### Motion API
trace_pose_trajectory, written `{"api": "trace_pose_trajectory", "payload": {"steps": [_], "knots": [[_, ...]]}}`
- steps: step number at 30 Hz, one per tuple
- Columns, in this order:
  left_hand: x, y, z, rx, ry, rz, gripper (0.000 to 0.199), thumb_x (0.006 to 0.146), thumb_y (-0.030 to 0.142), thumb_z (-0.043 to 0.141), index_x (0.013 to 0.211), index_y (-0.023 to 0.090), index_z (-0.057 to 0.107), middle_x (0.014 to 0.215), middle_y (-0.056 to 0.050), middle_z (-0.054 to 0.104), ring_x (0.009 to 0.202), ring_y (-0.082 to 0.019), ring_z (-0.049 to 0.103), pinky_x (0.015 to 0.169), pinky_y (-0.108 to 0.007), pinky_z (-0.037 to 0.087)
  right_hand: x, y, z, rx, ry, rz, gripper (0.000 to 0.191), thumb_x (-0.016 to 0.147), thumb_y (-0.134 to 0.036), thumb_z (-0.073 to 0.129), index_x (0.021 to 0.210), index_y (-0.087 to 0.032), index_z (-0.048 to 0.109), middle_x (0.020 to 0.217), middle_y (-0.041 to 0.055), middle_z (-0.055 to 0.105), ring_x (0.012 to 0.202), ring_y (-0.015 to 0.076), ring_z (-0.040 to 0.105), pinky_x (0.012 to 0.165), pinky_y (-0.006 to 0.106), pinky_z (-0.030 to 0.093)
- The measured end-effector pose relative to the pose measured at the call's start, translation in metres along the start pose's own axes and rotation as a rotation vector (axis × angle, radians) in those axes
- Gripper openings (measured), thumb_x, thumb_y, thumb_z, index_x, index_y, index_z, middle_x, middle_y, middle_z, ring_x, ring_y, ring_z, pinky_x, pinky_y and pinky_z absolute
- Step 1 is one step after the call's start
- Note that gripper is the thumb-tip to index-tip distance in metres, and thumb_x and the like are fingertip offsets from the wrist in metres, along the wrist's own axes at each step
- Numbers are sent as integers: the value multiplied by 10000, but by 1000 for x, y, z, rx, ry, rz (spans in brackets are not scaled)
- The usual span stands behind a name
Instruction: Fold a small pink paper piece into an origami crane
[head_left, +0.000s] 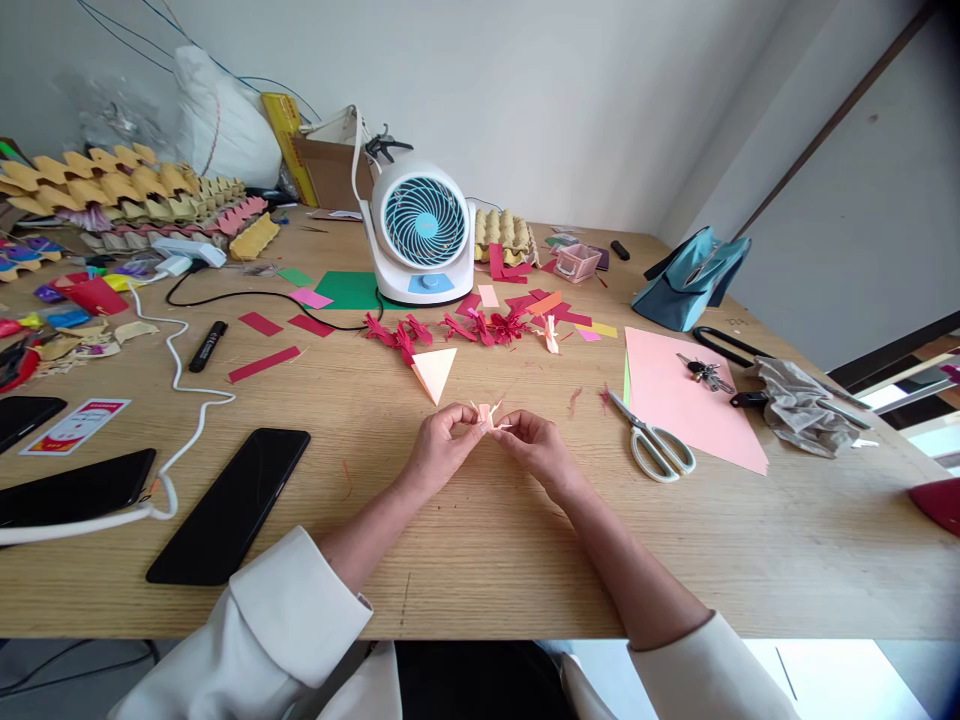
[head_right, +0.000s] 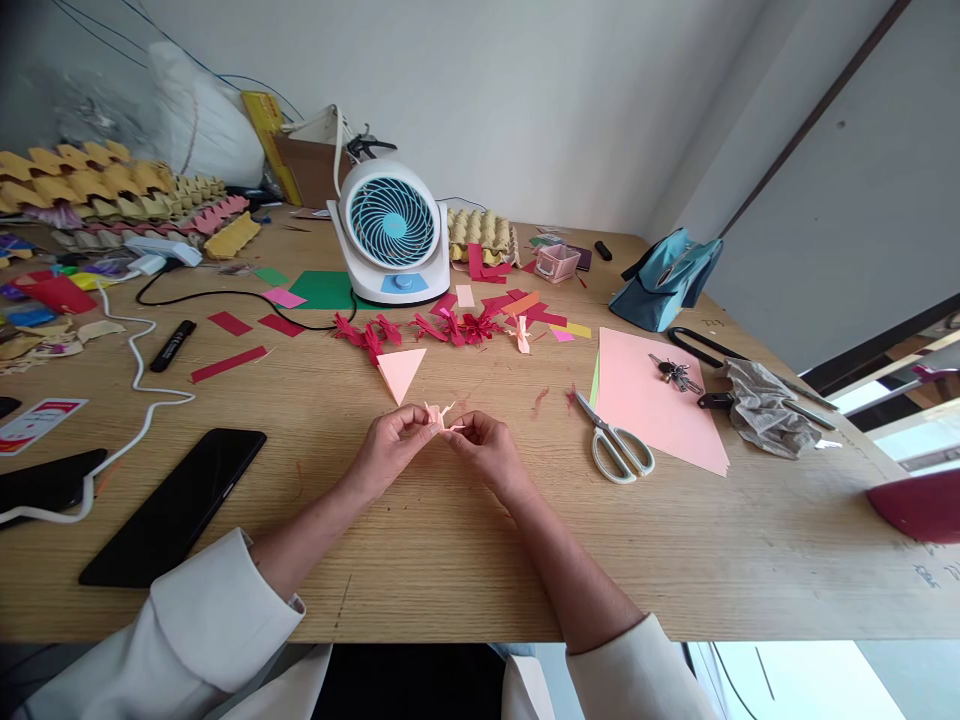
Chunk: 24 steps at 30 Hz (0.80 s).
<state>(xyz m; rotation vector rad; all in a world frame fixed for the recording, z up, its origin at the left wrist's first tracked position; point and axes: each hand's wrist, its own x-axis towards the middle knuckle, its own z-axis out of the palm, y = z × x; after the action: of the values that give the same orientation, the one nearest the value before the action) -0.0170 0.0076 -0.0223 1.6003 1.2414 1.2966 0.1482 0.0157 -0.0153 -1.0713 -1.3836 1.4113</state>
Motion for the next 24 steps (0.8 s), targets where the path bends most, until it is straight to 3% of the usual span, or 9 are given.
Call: {"api": "trace_pose_trajectory", "payload": {"steps": [4,13,24], "knots": [[-1,2,0,25,-1,-4,252,821,385,656,717,158,615,797,-30,676,817,-174,639,783,-260,484,-1,-2,1,19,-9,24,392,631,-518,787,722,-182,606,654,-18,569,582,97,445,529,233,325],[0,0,0,-30,-32,-23,251,811,395,682,739,155,672,785,-31,680,761,-151,624,711,-237,482,-3,-2,3,-37,16,-22,388,649,-518,769,707,-165,620,643,-10,554,565,98,435,540,244,327],[-1,3,1,-111,-58,-95,273,796,426,692,766,155,685,803,-30,719,761,-168,664,738,-259,512,-2,4,2,-170,-7,-99,324,772,-495,667,774,-176,613,676,5,572,596,119,460,525,239,336]]}}
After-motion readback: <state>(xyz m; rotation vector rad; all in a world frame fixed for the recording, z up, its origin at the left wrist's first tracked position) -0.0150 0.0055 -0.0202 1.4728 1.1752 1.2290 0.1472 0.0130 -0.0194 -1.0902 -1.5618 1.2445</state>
